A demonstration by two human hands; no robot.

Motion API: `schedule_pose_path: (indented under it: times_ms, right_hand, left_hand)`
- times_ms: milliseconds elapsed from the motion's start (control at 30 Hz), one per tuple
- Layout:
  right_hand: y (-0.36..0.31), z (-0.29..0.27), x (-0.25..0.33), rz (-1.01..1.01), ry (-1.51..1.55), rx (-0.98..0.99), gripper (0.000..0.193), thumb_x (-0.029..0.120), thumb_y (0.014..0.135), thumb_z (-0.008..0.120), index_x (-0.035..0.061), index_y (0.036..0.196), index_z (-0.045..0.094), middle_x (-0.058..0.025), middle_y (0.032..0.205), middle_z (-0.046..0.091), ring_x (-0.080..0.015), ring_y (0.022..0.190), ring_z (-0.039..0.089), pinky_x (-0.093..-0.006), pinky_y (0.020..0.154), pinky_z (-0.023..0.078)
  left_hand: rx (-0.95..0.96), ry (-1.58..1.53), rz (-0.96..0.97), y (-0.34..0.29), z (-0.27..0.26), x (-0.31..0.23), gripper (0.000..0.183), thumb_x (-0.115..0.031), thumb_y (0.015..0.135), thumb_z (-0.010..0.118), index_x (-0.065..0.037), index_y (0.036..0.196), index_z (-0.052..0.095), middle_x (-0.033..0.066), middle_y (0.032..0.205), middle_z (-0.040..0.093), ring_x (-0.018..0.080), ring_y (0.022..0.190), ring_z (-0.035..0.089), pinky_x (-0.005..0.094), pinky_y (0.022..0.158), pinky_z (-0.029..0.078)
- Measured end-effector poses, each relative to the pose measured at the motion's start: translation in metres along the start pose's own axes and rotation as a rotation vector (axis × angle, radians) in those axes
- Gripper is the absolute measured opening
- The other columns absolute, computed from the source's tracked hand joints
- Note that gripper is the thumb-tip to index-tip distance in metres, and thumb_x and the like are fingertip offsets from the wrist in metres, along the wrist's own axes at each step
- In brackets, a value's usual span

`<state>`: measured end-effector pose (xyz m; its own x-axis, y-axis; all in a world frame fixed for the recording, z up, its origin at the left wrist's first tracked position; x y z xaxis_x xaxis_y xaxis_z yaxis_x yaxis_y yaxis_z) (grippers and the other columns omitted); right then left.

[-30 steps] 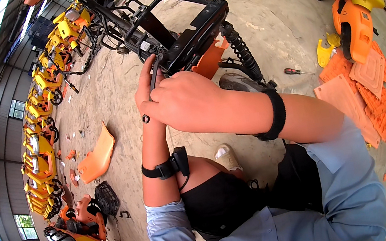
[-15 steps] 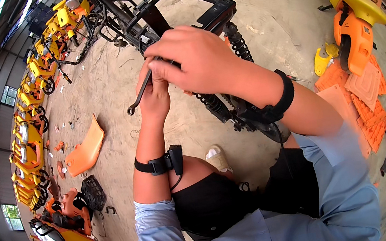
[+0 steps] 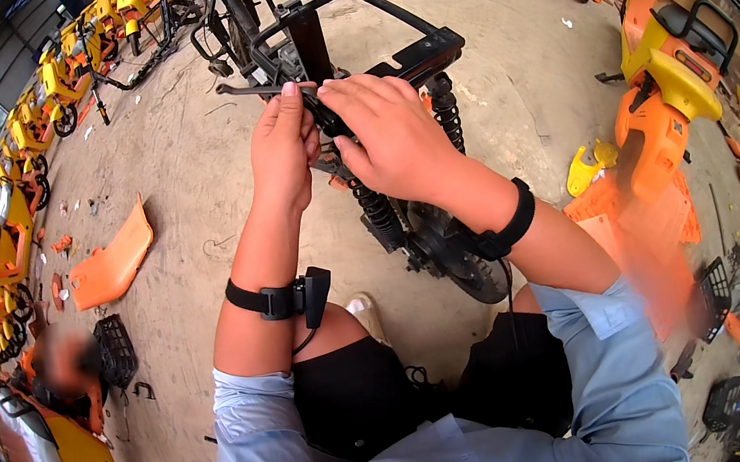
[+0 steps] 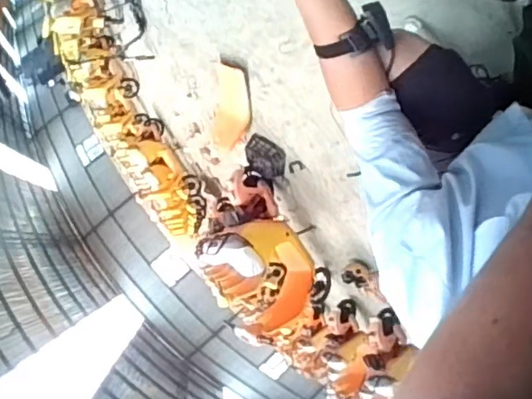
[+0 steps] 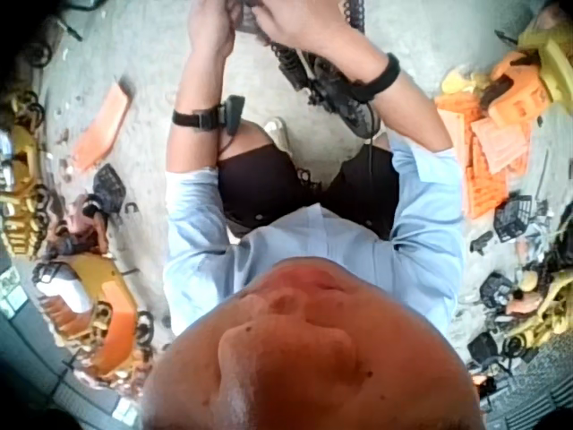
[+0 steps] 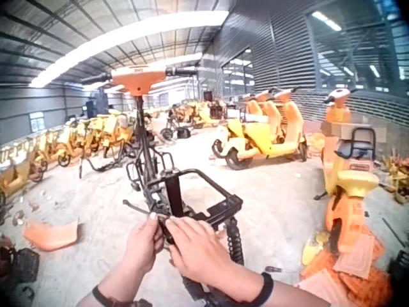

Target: The person uses a wrench to tighten or loosen bolts on the rear suspension of a scooter frame. They manipulate the metal frame and hardware while sitting on the floor in a workshop surrounded by other scooters.

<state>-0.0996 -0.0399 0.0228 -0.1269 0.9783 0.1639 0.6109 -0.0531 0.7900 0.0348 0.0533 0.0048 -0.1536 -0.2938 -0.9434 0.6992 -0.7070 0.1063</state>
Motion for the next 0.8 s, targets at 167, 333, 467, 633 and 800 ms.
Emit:
schedule_pose_path:
  times_ms: [167, 333, 467, 633, 800]
  right_hand:
    - [-0.001, 0.001, 0.008, 0.011, -0.027, -0.004, 0.053, 0.014, 0.082, 0.07, -0.0028, 0.131, 0.059, -0.0164, 0.131, 0.06, -0.0336, 0.124, 0.053, -0.0472, 0.106, 0.038]
    - [-0.005, -0.002, 0.011, 0.01, -0.094, 0.048, 0.058, 0.013, 0.082, 0.069, -0.0027, 0.136, 0.057, -0.0178, 0.136, 0.058, -0.0344, 0.126, 0.052, -0.047, 0.106, 0.039]
    - [-0.009, 0.008, 0.018, 0.057, -0.098, 0.056, 0.062, 0.011, 0.082, 0.067, -0.0025, 0.141, 0.053, -0.0209, 0.141, 0.056, -0.035, 0.129, 0.051, -0.0474, 0.106, 0.04]
    - [-0.013, 0.01, 0.019, 0.067, -0.078, 0.047, 0.06, 0.01, 0.084, 0.065, -0.0014, 0.141, 0.053, -0.021, 0.141, 0.057, -0.0349, 0.131, 0.051, -0.0473, 0.104, 0.042]
    - [-0.005, -0.004, -0.005, 0.176, 0.097, -0.081, 0.042, 0.01, 0.086, 0.064, 0.0014, 0.127, 0.063, -0.0147, 0.118, 0.067, -0.0337, 0.12, 0.058, -0.0451, 0.1, 0.043]
  left_hand:
    - [-0.068, 0.062, -0.142, 0.006, 0.011, -0.018, 0.03, -0.036, 0.106, 0.056, -0.009, 0.096, 0.065, -0.0089, 0.064, 0.038, 0.0041, 0.053, 0.033, 0.0226, 0.047, 0.024]
    - [-0.117, 0.323, -0.026, 0.011, 0.016, -0.029, 0.035, -0.04, 0.101, 0.064, -0.005, 0.101, 0.069, -0.0063, 0.071, 0.055, 0.0026, 0.058, 0.043, 0.0225, 0.049, 0.031]
    - [-0.148, 0.298, 0.119, 0.01, 0.012, -0.011, 0.041, -0.036, 0.101, 0.065, 0.001, 0.116, 0.07, 0.0028, 0.093, 0.069, 0.008, 0.082, 0.058, 0.0239, 0.071, 0.046]
    - [-0.043, 0.262, 0.055, 0.015, 0.007, -0.013, 0.04, -0.035, 0.1, 0.066, 0.002, 0.115, 0.072, 0.005, 0.099, 0.072, 0.0109, 0.091, 0.062, 0.0263, 0.079, 0.049]
    - [0.023, 0.565, 0.097, 0.021, 0.004, -0.025, 0.039, -0.032, 0.101, 0.065, 0.005, 0.111, 0.073, 0.0033, 0.094, 0.072, 0.009, 0.086, 0.061, 0.0264, 0.076, 0.049]
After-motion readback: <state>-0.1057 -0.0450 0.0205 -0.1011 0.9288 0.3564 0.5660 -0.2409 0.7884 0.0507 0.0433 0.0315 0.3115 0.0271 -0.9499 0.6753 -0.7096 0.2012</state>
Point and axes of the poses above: each hand's wrist, its own y-axis towards the middle knuckle, its own z-axis out of the palm, x = y × z, the point moved 2 cm from there along y, towards the middle knuckle
